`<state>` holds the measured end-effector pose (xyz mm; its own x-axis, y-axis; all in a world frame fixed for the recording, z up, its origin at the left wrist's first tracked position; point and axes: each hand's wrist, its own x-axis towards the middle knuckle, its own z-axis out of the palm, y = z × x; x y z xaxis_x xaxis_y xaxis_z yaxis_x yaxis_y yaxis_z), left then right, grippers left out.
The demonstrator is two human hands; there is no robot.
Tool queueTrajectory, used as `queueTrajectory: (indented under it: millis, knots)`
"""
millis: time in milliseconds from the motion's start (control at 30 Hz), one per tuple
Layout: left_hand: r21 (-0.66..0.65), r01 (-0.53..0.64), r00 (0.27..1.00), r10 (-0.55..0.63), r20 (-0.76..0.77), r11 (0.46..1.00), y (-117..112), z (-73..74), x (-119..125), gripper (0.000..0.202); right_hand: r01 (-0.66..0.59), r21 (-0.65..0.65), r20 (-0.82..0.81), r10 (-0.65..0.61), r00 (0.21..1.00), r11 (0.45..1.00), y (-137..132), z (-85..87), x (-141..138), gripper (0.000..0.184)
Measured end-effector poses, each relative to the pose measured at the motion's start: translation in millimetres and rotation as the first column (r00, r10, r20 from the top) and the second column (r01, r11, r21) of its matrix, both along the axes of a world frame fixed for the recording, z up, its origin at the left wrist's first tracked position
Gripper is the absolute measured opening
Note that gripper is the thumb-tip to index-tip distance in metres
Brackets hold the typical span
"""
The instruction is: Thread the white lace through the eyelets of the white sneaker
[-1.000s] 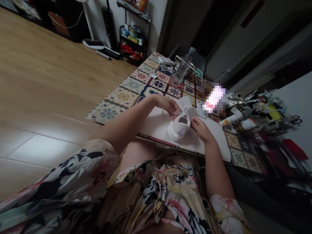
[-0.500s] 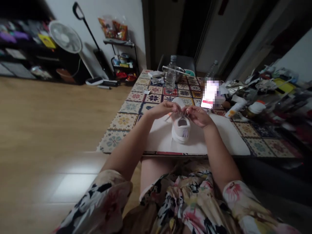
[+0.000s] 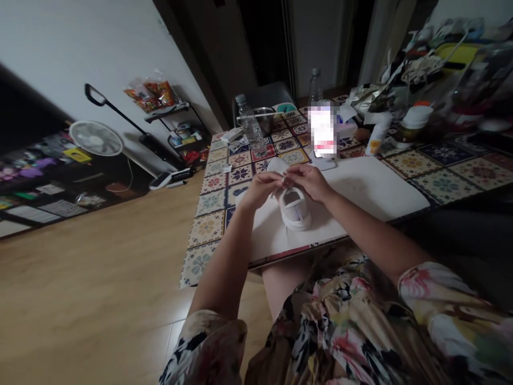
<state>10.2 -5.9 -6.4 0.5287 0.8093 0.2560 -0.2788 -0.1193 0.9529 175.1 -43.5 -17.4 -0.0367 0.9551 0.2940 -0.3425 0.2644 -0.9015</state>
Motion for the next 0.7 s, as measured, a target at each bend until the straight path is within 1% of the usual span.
queueTrajectory:
  millis: [67,133,233,300,367,467,567,700]
  knots:
    - [-0.033,-0.045,0.999,0.045,0.003,0.998,-0.3,0.3,1.6,0.038,0.068,0.068,0.075,-0.073,0.995,0.995,-0.3,-0.1,-0.5,0.045]
    - [-0.073,-0.052,0.998,0.054,0.015,0.996,-1.3,1.9,3.2,0.041,0.098,0.131,0.157,-0.119,0.981,0.987,-1.8,0.8,0.7,0.043]
    - [-0.124,-0.05,0.999,0.051,0.008,0.991,-3.5,5.4,4.7,0.051,0.077,0.196,0.265,-0.128,0.956,0.978,-6.2,3.3,3.8,0.034]
    - [-0.129,-0.07,0.998,0.07,-0.002,0.989,-4.7,6.4,5.3,0.048,0.061,0.226,0.3,-0.129,0.945,0.972,-9.7,5.2,5.0,0.027]
    - [-0.107,-0.092,0.996,0.093,0.001,0.99,-5.3,6.2,5.6,0.041,0.067,0.243,0.311,-0.144,0.94,0.968,-12.7,6.8,5.0,0.024]
    - [-0.072,-0.097,0.995,0.097,-0.008,0.993,-5.7,5.4,5.5,0.037,0.084,0.228,0.315,-0.155,0.937,0.97,-13.9,7.4,3.7,0.025]
    - [-0.061,-0.088,0.995,0.085,-0.045,0.994,-5.8,5.6,3.8,0.036,0.111,0.183,0.267,-0.158,0.951,0.977,-11.3,5.7,2.7,0.031]
    - [-0.033,-0.063,0.995,0.06,-0.082,0.997,-6.4,6.8,2.3,0.036,0.166,0.179,0.219,-0.204,0.954,0.97,-7.4,3.9,2.1,0.041]
